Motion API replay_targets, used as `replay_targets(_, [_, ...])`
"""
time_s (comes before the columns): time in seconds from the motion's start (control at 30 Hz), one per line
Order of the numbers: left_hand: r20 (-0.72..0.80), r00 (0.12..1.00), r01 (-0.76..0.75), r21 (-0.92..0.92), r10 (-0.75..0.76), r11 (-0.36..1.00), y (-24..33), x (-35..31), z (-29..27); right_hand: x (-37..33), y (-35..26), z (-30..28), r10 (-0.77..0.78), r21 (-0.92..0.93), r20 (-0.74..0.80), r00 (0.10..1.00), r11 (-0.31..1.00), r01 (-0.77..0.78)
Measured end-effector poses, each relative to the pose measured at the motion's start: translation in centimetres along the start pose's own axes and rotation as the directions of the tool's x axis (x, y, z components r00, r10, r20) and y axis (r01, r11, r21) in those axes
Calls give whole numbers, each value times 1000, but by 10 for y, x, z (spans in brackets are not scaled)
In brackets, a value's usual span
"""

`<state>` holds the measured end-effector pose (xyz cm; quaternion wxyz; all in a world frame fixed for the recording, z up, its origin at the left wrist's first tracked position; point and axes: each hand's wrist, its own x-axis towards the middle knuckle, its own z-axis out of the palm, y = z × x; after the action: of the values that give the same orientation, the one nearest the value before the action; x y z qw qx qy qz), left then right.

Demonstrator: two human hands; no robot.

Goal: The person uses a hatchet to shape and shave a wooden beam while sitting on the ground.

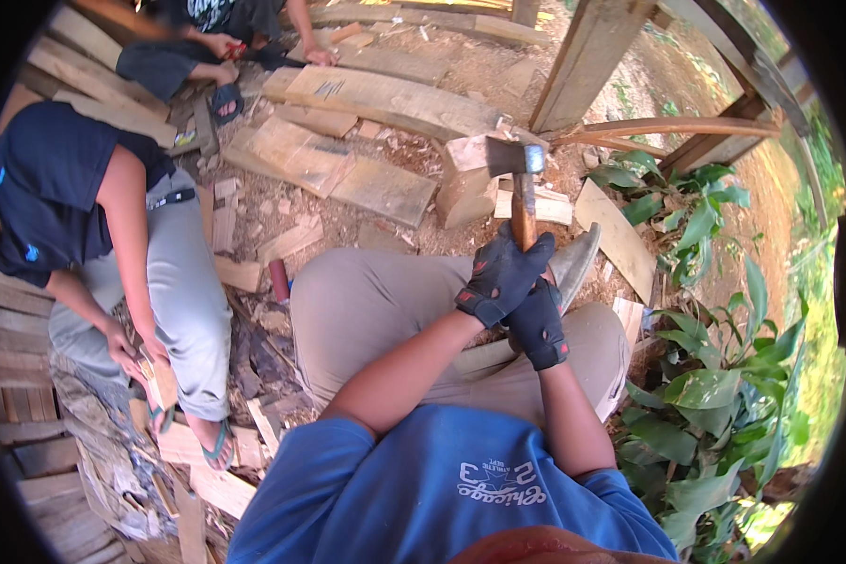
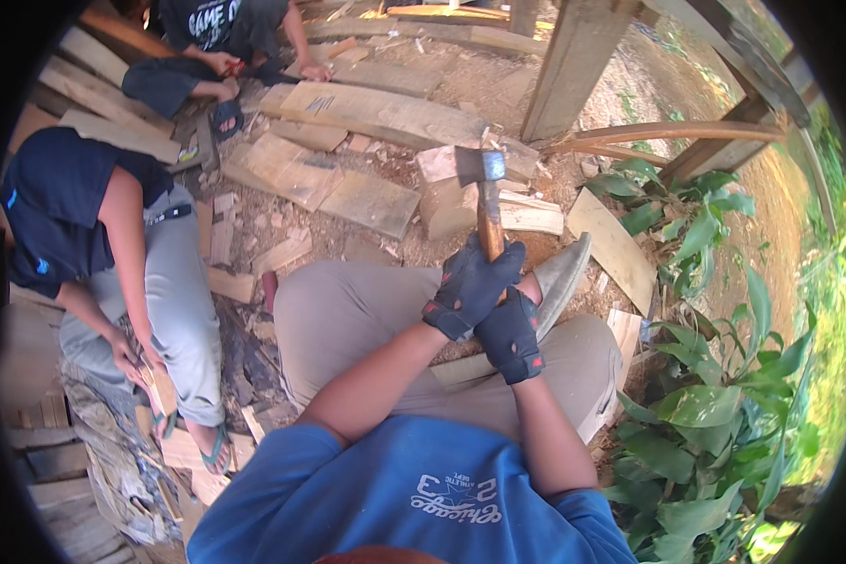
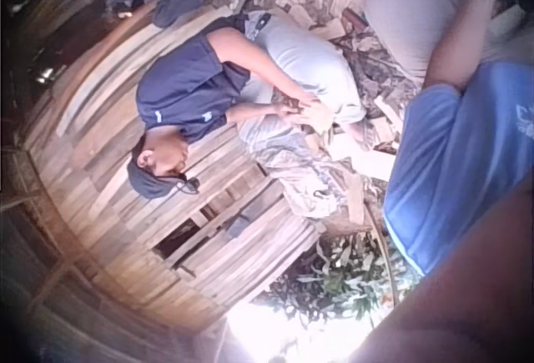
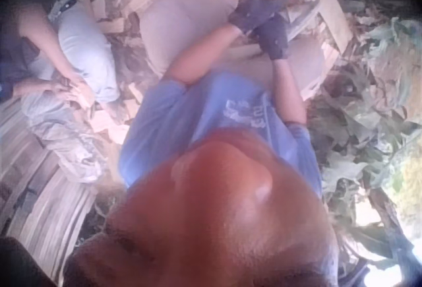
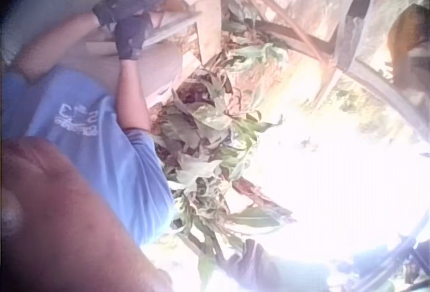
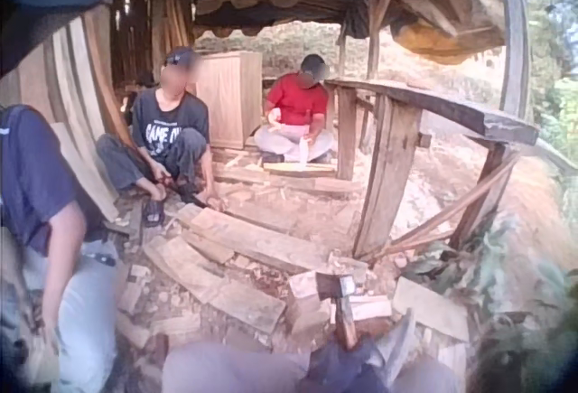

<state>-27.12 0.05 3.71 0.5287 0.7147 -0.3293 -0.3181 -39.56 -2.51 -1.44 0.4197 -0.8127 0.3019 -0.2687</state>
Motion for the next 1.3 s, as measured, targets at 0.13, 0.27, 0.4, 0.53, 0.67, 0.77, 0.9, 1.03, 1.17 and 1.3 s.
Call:
replay_targets(0.13, [4, 997, -73, 15, 73, 997, 3, -9, -10, -2, 0, 2, 189, 12, 18, 982, 982, -189])
replay_targets(0.27, [-197, 922, -369, -193, 333, 909, -45, -6, -34, 8, -59, -13, 487, 14, 92, 869, 872, -490])
replay_targets(0.4, [-530, 817, -363, -165, 228, 917, -82, 50, -85, 8, -46, -19, 423, 14, 55, 904, 905, -424])
replay_targets(0.53, [103, 990, -142, 632, 98, 762, -7, 76, -129, 3, -40, -36, 571, 28, 103, 815, 817, -576])
replay_targets(0.67, [82, 988, -155, 493, 132, 856, -61, 104, -102, 2, -54, -32, 539, 22, 149, 829, 836, -548])
replay_targets(0.77, [59, 985, -172, 399, 162, 901, -89, 122, -82, -4, -65, -31, 535, 93, 108, 838, 834, -544])
replay_targets(0.9, [80, 988, -152, 413, 131, 898, -81, 127, -79, -7, -81, -45, 505, 205, -45, 862, 849, -487])
replay_targets(1.03, [32, 987, -158, 348, 157, 924, -98, 128, -88, -3, -140, -84, 314, 363, -324, 892, 912, -189])
replay_targets(1.17, [-14, 982, -169, 391, 190, 905, -111, 135, -89, -4, -207, -114, 142, 464, -586, 797, 866, 186])
replay_targets(1.3, [30, 995, -95, 394, 90, 914, -94, 129, -90, -1, -195, -96, 13, 444, -584, 812, 843, 305])
